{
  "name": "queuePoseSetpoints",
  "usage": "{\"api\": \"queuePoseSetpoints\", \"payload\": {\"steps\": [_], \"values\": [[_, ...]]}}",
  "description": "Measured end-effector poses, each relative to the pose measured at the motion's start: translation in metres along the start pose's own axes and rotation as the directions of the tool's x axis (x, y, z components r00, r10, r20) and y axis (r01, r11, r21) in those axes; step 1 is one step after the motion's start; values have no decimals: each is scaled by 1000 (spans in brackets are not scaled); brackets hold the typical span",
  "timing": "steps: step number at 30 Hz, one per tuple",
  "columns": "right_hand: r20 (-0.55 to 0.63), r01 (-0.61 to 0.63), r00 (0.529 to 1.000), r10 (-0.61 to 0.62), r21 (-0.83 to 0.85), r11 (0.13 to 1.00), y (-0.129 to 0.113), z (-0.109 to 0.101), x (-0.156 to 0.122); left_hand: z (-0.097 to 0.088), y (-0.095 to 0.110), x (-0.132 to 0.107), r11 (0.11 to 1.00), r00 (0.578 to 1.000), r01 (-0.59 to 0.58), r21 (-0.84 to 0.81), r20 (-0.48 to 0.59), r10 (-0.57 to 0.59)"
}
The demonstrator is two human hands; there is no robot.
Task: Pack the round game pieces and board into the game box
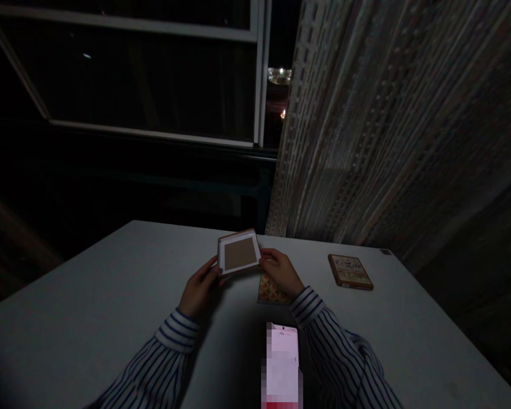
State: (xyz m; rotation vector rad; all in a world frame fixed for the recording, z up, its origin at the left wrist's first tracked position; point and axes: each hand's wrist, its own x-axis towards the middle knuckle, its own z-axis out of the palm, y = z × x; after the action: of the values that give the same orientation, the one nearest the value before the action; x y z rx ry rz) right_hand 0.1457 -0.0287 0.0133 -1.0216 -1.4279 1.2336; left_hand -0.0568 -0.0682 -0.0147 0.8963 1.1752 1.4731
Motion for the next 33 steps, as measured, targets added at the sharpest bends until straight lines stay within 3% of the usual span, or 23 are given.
{"api": "queuePoseSetpoints", "payload": {"steps": [20, 28, 33], "values": [[-133, 3, 991, 12, 113, 994, 17, -38, -38, 42, -18, -5, 1000, 995, 30, -3, 94, -29], [-137, 86, 987, -90, -32, 996, 23, -46, -49, 54, -21, -5, 999, 996, 44, -22, 80, -42], [-167, 165, 963, -212, -256, 952, 31, -51, -58, 57, -26, -8, 998, 996, 59, -28, 74, -57]]}}
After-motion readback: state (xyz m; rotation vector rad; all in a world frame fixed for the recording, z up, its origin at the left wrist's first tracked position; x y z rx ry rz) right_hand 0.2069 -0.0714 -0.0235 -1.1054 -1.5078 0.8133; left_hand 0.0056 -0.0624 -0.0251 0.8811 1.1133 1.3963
